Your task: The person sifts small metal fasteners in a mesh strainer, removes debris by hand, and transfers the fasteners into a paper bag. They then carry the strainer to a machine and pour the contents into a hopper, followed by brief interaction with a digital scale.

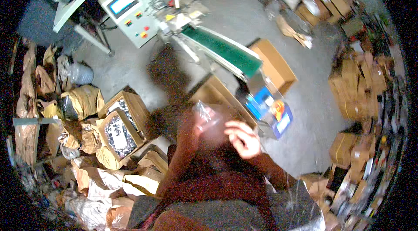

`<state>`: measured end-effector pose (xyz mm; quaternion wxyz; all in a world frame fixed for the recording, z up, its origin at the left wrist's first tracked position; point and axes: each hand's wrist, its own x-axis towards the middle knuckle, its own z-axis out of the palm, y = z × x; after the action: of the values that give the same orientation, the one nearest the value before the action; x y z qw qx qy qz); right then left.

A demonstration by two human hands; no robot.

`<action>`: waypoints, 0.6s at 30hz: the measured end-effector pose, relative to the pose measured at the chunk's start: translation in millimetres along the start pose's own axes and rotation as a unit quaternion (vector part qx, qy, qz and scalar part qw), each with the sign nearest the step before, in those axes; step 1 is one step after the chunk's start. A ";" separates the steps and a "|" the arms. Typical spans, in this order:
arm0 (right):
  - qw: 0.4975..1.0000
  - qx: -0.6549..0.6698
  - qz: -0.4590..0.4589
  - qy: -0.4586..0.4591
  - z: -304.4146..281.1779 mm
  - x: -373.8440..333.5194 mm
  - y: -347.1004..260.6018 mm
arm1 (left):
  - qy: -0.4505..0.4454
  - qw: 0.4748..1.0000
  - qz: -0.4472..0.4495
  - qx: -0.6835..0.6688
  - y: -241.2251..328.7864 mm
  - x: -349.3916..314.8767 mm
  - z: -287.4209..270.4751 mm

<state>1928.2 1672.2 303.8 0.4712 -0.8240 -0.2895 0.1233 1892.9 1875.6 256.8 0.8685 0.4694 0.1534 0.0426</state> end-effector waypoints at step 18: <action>0.843 0.397 0.166 0.323 -91.1 -208.5 -59.6 | -0.405 0.864 -0.050 0.293 -14.6 -113.7 188.9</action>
<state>1782.9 1507.4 387.7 0.7975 -0.5952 0.0935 0.0313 1841.8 1691.2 367.2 0.6773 0.6702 -0.1837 -0.2417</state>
